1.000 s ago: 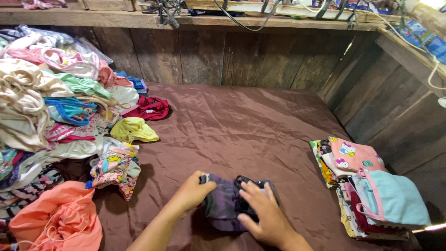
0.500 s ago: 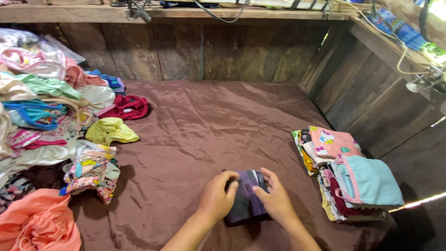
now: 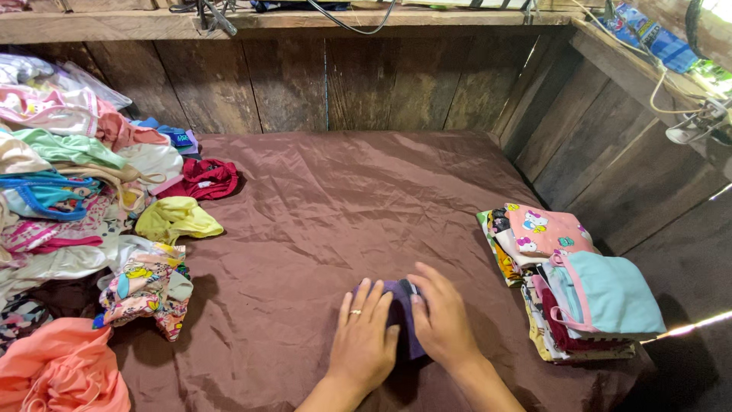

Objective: The person folds a purple striped skirt and a floral patterned shirt on a bed, placing them onto a stack of folded laundry.

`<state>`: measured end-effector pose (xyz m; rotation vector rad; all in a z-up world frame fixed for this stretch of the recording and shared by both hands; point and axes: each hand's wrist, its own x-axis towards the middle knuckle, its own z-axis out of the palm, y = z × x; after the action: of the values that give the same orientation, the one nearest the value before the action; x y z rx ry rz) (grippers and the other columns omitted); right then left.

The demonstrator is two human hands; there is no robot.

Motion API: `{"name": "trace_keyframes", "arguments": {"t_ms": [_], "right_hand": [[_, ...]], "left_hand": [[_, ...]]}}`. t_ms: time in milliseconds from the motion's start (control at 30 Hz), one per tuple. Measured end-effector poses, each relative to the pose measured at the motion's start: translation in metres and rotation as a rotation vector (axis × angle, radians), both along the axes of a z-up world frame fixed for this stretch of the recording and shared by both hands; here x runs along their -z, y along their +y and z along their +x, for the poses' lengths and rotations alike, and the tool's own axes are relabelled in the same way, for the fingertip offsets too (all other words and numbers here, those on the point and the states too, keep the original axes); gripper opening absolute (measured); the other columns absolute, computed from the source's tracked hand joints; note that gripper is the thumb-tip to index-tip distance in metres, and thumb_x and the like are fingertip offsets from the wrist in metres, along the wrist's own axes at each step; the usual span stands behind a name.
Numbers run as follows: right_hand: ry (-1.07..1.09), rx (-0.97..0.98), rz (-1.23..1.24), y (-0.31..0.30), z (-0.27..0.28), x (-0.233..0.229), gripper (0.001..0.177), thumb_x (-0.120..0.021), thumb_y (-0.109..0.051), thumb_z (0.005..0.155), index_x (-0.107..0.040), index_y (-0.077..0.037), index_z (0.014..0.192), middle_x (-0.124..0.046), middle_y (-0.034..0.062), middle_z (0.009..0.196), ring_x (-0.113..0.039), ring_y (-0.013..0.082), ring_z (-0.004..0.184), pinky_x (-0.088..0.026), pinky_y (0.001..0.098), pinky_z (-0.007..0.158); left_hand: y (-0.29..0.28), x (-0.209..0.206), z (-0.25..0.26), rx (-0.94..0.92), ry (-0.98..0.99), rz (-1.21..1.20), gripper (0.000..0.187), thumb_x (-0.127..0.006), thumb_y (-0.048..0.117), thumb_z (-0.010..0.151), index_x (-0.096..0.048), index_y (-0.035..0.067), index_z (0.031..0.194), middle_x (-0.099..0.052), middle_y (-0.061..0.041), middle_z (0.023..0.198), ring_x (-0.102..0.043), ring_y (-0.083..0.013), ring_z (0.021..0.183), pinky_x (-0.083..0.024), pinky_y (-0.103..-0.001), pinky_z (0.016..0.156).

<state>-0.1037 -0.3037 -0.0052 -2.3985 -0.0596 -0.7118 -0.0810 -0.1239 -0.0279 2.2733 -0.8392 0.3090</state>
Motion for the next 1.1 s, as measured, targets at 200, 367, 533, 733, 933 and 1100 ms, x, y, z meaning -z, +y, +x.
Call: {"name": "trace_keyframes", "arguments": {"t_ms": [200,367,533,733,933,1100], "right_hand": [[0.37,-0.273,0.006,-0.007,0.009,0.029,0.054,-0.049,-0.024,0.102,-0.044,-0.008,0.153,-0.04,0.0139,0.162,-0.026,0.0352,0.154,-0.016,0.0545,0.121],[0.472,-0.159,-0.281,-0.01,0.002,0.039,0.062,-0.042,-0.041,0.102,-0.037,-0.01,0.156,-0.027,0.0111,0.167,-0.019,0.0337,0.154,-0.009,0.0564,0.12],[0.435,-0.036,-0.214,-0.014,-0.001,0.054,0.065,-0.042,-0.043,0.102,-0.036,-0.005,0.155,-0.033,0.0143,0.163,-0.024,0.0334,0.152,-0.012,0.0552,0.12],[0.51,0.262,0.183,-0.02,0.002,0.045,0.06,-0.058,-0.041,0.095,-0.052,-0.007,0.144,-0.067,0.0153,0.132,-0.062,0.0303,0.125,-0.047,0.0389,0.105],[0.538,0.254,0.315,-0.015,0.008,0.018,0.032,-0.072,-0.032,0.088,-0.073,-0.008,0.109,-0.075,0.0121,0.107,-0.074,0.0262,0.094,-0.057,0.0363,0.084],[0.574,0.348,0.247,0.007,-0.007,-0.005,0.033,-0.075,-0.035,0.083,-0.072,-0.012,0.108,-0.075,0.0107,0.102,-0.073,0.0257,0.093,-0.056,0.0376,0.083]], "left_hand": [[-0.012,0.007,0.001,0.067,0.112,0.174,0.075,-0.058,0.035,0.092,-0.036,-0.006,0.151,-0.032,-0.024,0.161,-0.02,-0.0377,0.152,-0.009,-0.059,0.118],[-0.005,0.003,-0.003,0.05,0.161,0.27,0.082,-0.06,0.042,0.09,-0.033,-0.006,0.151,-0.027,-0.025,0.161,-0.015,-0.0392,0.152,-0.006,-0.06,0.118],[0.003,-0.004,-0.001,0.037,0.275,0.326,0.082,-0.058,0.048,0.093,-0.032,0.0,0.153,-0.024,-0.021,0.163,-0.012,-0.0365,0.154,-0.004,-0.061,0.118],[0.005,-0.018,0.058,-0.086,0.265,0.174,0.056,-0.065,0.038,0.091,-0.055,0.011,0.138,-0.055,-0.014,0.145,-0.046,-0.0345,0.138,-0.036,-0.05,0.109],[0.003,-0.012,0.091,-0.121,0.569,0.249,0.035,-0.078,0.038,0.08,-0.077,0.016,0.107,-0.068,-0.008,0.121,-0.059,-0.0292,0.121,-0.047,-0.042,0.103],[0.014,0.019,0.108,-0.01,0.727,-0.041,0.029,-0.08,0.036,0.079,-0.079,0.013,0.096,-0.072,-0.01,0.109,-0.07,-0.0277,0.109,-0.054,-0.039,0.097]]}}
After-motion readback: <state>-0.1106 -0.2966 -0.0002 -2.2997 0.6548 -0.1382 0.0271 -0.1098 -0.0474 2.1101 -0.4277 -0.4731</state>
